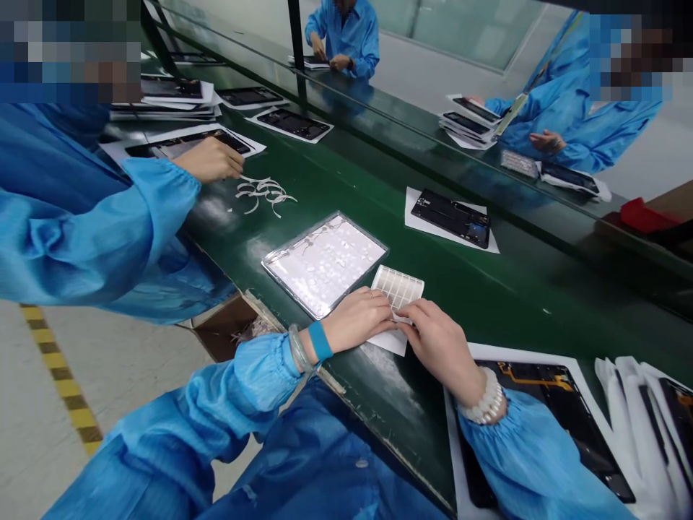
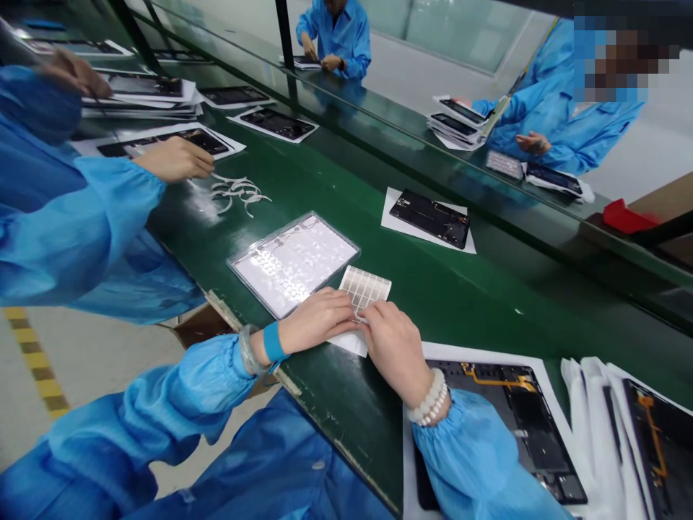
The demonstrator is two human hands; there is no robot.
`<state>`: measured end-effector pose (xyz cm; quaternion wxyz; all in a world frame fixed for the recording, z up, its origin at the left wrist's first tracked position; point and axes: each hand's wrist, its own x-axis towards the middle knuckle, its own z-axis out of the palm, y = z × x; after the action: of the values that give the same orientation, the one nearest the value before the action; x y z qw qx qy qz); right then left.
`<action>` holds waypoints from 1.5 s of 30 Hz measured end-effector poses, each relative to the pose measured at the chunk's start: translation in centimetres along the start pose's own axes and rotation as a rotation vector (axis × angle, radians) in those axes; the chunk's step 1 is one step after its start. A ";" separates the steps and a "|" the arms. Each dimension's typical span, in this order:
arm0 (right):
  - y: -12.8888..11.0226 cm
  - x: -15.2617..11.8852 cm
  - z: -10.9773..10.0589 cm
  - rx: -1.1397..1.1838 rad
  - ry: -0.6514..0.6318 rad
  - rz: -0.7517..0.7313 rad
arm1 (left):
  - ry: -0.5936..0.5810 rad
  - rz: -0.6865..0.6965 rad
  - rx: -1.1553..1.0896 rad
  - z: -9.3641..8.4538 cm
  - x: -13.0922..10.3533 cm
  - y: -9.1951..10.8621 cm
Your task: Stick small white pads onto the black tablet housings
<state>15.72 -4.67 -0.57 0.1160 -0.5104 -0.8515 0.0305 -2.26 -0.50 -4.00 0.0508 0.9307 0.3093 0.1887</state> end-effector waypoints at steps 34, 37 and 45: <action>2.9 -15.2 -0.6 0.437 0.113 0.704 | -0.156 0.479 -0.099 2.7 2.8 10.6; 2.6 -15.0 -0.3 0.359 0.128 0.708 | -0.146 0.471 -0.109 2.6 2.6 10.2; 2.9 -14.8 -0.1 0.392 0.127 0.732 | -0.141 0.458 -0.114 2.6 2.4 10.3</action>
<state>24.93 -16.26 -3.47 0.2448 -0.7484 -0.5832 0.1997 6.23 -7.32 -3.50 0.0807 0.9830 0.0747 0.1469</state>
